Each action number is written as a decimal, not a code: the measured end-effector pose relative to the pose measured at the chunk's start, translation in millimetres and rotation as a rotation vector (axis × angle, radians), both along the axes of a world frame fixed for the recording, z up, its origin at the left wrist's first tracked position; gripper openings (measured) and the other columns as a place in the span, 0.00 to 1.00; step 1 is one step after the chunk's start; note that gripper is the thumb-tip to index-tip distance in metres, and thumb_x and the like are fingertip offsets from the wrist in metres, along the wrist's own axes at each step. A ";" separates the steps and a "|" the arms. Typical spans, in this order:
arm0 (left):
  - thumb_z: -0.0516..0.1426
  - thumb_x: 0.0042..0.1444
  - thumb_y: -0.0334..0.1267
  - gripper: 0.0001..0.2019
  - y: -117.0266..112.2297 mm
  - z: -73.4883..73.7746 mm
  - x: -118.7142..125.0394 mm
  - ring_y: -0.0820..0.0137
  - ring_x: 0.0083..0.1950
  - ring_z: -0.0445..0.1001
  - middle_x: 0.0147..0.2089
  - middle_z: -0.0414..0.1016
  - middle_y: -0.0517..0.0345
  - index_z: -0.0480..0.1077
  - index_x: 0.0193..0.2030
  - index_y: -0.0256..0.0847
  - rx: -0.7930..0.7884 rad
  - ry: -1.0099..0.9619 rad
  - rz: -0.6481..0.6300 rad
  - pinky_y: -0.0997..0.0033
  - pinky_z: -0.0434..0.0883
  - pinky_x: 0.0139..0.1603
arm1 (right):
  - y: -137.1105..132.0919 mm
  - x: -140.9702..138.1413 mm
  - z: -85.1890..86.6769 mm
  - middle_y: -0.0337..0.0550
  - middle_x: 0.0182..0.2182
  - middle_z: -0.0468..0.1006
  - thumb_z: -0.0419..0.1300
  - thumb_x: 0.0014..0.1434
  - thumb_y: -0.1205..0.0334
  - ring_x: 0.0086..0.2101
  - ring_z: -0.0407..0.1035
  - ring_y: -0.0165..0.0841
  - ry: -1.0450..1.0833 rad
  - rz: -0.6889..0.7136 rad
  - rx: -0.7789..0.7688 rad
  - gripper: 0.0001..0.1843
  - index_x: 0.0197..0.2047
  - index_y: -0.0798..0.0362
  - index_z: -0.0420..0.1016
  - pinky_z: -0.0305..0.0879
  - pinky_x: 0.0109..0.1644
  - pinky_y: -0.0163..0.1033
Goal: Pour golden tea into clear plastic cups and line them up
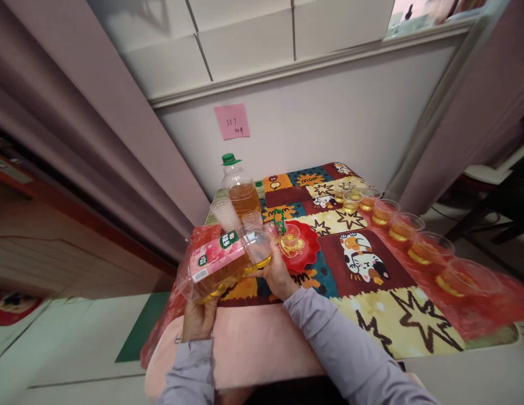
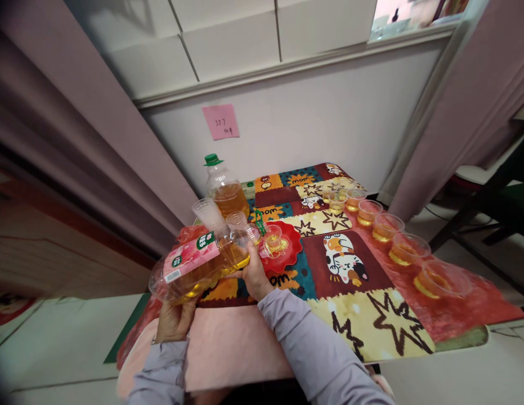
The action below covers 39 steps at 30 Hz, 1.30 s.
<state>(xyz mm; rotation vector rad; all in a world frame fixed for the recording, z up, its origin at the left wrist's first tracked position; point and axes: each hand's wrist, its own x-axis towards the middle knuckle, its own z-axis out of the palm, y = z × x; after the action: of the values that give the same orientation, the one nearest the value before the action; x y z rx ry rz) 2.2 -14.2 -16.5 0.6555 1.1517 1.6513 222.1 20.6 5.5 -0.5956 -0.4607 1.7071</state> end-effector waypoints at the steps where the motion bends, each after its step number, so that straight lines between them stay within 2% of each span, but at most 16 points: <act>1: 0.75 0.53 0.59 0.36 -0.1 0.6 0.6 0.39 0.78 0.70 0.69 0.82 0.43 0.79 0.65 0.48 0.000 -0.007 0.005 0.42 0.81 0.66 | 0.2 0.0 -0.2 0.50 0.59 0.87 0.49 0.76 0.32 0.53 0.85 0.47 -0.001 0.004 0.003 0.35 0.68 0.47 0.78 0.88 0.42 0.52; 5: 0.76 0.51 0.60 0.37 -0.3 2.8 2.9 0.39 0.80 0.67 0.74 0.78 0.45 0.79 0.66 0.50 0.002 -0.037 0.022 0.42 0.82 0.66 | 0.5 -0.2 -0.9 0.52 0.57 0.88 0.46 0.78 0.36 0.51 0.85 0.45 -0.005 0.016 -0.005 0.35 0.68 0.50 0.78 0.88 0.39 0.48; 11: 0.75 0.53 0.60 0.36 -0.4 5.8 3.9 0.38 0.78 0.70 0.72 0.79 0.45 0.79 0.67 0.49 0.008 -0.018 0.006 0.43 0.83 0.65 | -0.5 0.7 -0.6 0.50 0.60 0.87 0.46 0.78 0.36 0.53 0.85 0.45 0.002 0.022 0.009 0.34 0.69 0.48 0.77 0.87 0.38 0.45; 17: 0.74 0.54 0.59 0.36 -1.4 8.4 6.4 0.39 0.77 0.71 0.72 0.80 0.46 0.79 0.67 0.50 0.000 -0.005 -0.001 0.42 0.83 0.64 | 0.5 0.4 -1.0 0.50 0.58 0.88 0.47 0.77 0.33 0.52 0.84 0.45 -0.009 0.021 -0.009 0.35 0.66 0.48 0.79 0.88 0.40 0.48; 22: 0.76 0.51 0.60 0.38 -1.4 7.5 7.0 0.38 0.77 0.71 0.72 0.79 0.45 0.79 0.66 0.49 -0.004 -0.017 0.015 0.43 0.83 0.64 | -0.2 -0.1 0.1 0.50 0.58 0.88 0.49 0.77 0.33 0.52 0.85 0.46 0.009 -0.004 -0.016 0.34 0.68 0.47 0.78 0.88 0.40 0.49; 29: 0.76 0.50 0.61 0.41 -1.7 9.0 8.0 0.38 0.76 0.72 0.74 0.78 0.45 0.78 0.68 0.49 0.004 -0.018 0.000 0.44 0.84 0.62 | 0.2 -0.3 -0.5 0.51 0.60 0.87 0.45 0.78 0.36 0.54 0.84 0.46 -0.004 0.010 -0.016 0.35 0.69 0.49 0.77 0.88 0.40 0.49; 36: 0.74 0.55 0.60 0.36 -0.4 2.3 2.7 0.40 0.76 0.73 0.68 0.82 0.43 0.78 0.67 0.48 0.015 0.007 -0.011 0.42 0.82 0.65 | -0.9 0.2 0.5 0.50 0.58 0.88 0.51 0.75 0.30 0.51 0.85 0.45 -0.012 -0.018 -0.004 0.36 0.71 0.45 0.75 0.88 0.39 0.48; 39: 0.75 0.52 0.59 0.35 0.1 -1.3 1.1 0.40 0.74 0.75 0.65 0.84 0.43 0.80 0.64 0.48 0.003 -0.005 -0.013 0.41 0.82 0.65 | -1.4 -0.7 -1.3 0.50 0.57 0.88 0.55 0.72 0.29 0.50 0.85 0.46 -0.027 -0.066 -0.017 0.36 0.70 0.45 0.75 0.89 0.41 0.50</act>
<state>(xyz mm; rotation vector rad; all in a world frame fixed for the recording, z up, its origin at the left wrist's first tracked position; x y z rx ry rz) 3.3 -14.1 -17.8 0.6594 1.1393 1.6430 221.4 19.2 4.2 -0.6402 -0.4415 1.6431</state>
